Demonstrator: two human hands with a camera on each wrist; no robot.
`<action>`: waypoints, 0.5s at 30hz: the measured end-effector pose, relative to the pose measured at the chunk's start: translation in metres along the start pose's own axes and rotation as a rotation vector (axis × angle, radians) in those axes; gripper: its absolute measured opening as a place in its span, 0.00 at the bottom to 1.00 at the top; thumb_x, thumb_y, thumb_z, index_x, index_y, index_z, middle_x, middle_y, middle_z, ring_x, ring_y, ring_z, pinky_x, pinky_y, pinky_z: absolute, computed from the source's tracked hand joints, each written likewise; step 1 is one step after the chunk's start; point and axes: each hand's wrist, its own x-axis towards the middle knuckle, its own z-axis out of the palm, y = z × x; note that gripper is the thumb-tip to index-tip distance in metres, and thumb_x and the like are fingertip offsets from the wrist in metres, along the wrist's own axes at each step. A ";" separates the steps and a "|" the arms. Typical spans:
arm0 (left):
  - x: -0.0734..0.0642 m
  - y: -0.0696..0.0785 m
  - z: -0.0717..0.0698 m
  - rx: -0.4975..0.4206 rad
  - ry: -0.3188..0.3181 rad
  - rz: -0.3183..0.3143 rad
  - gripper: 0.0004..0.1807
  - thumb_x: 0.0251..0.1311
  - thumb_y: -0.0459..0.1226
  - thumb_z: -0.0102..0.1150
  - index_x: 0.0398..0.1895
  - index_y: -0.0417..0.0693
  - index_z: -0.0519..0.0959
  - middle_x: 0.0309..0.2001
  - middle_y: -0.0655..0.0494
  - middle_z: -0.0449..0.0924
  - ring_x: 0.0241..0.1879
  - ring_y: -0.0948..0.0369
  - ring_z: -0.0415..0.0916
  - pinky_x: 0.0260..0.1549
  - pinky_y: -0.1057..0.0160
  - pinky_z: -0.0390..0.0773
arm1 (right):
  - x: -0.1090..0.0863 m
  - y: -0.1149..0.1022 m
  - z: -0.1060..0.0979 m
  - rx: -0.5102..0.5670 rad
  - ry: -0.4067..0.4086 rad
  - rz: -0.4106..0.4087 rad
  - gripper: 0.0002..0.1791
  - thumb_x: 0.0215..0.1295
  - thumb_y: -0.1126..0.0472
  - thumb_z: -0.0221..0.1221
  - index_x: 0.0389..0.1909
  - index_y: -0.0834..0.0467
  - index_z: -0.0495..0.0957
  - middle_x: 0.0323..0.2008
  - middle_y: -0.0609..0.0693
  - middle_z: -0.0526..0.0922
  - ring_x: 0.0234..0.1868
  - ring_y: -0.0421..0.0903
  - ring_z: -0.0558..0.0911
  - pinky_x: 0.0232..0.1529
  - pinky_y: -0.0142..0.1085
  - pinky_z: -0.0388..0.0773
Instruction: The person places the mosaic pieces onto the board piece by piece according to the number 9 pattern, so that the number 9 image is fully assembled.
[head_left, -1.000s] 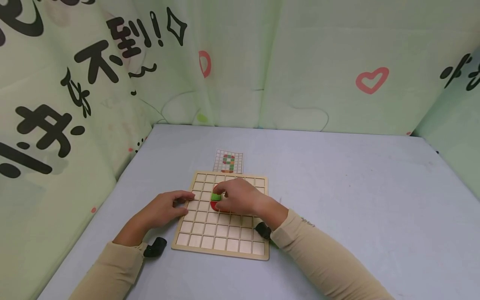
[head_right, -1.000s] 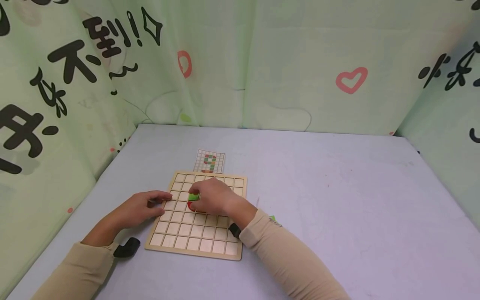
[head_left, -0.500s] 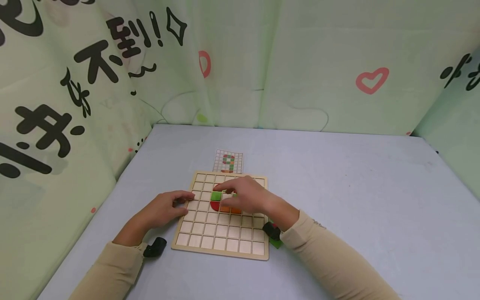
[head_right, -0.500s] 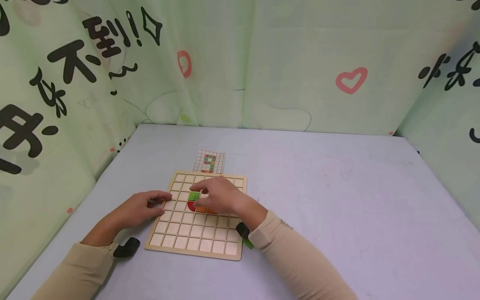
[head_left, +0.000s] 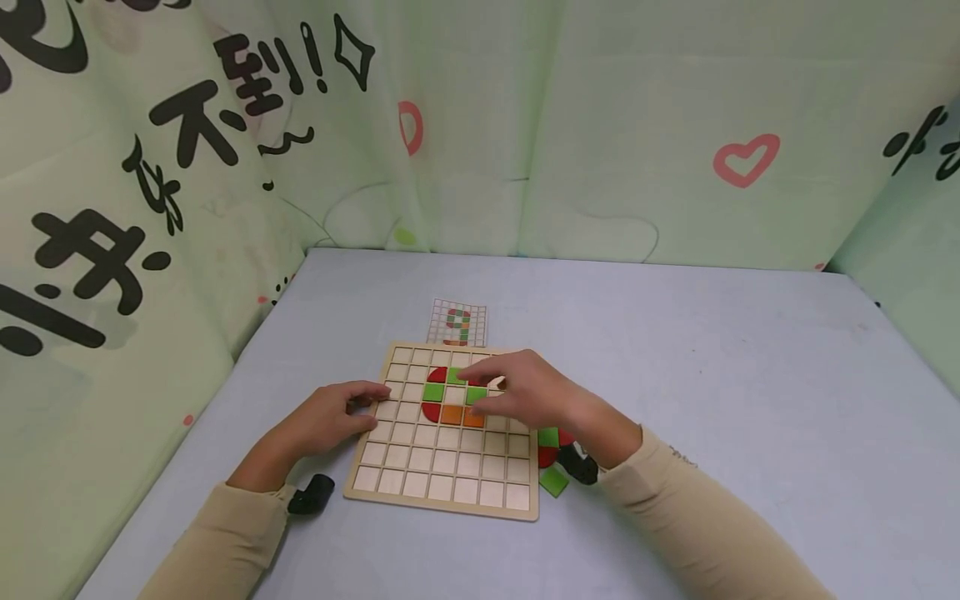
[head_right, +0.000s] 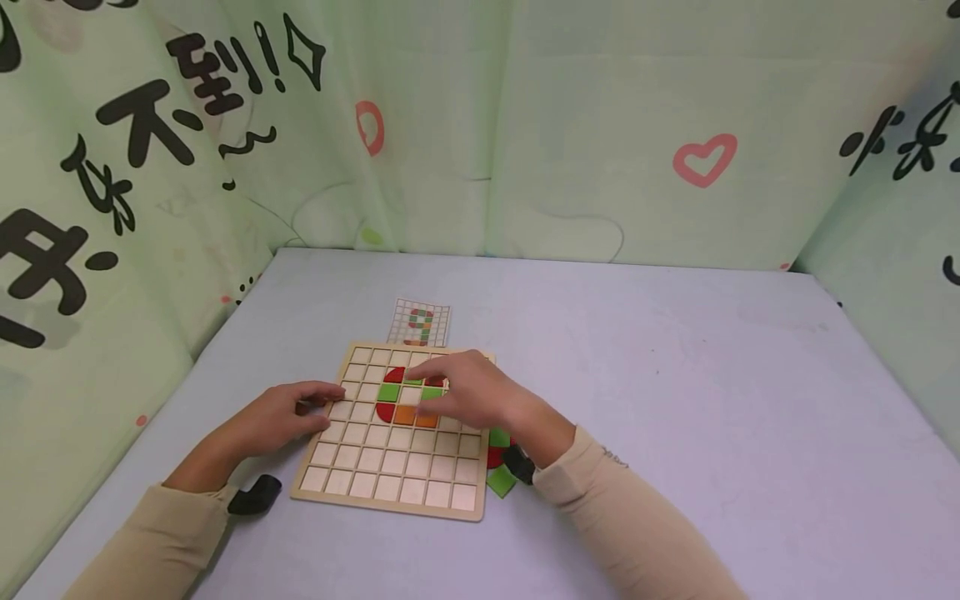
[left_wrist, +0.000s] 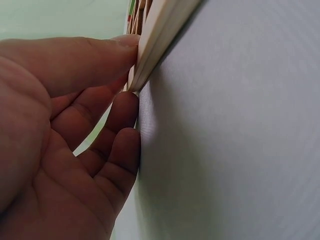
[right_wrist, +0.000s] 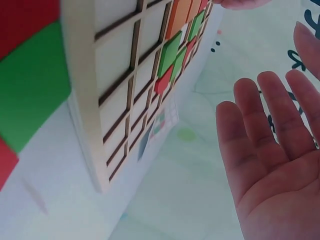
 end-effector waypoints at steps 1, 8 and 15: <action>0.000 0.000 0.000 0.001 0.000 -0.001 0.22 0.64 0.32 0.63 0.61 0.42 0.78 0.59 0.47 0.78 0.60 0.47 0.72 0.60 0.45 0.69 | -0.002 0.001 -0.002 -0.002 0.003 0.001 0.24 0.63 0.58 0.68 0.61 0.58 0.80 0.52 0.51 0.84 0.53 0.51 0.80 0.55 0.45 0.77; 0.000 0.003 0.000 0.002 0.001 -0.005 0.22 0.63 0.32 0.63 0.61 0.42 0.78 0.59 0.47 0.78 0.60 0.47 0.72 0.60 0.46 0.70 | -0.016 0.010 -0.011 -0.048 0.025 0.048 0.24 0.62 0.59 0.68 0.61 0.56 0.80 0.55 0.49 0.83 0.54 0.49 0.78 0.54 0.46 0.76; 0.002 0.006 -0.001 -0.001 0.011 -0.013 0.22 0.62 0.33 0.66 0.60 0.42 0.79 0.57 0.49 0.80 0.57 0.49 0.73 0.58 0.47 0.71 | -0.028 0.025 -0.016 -0.042 0.037 0.089 0.24 0.62 0.60 0.67 0.60 0.58 0.80 0.55 0.50 0.82 0.54 0.50 0.78 0.55 0.48 0.76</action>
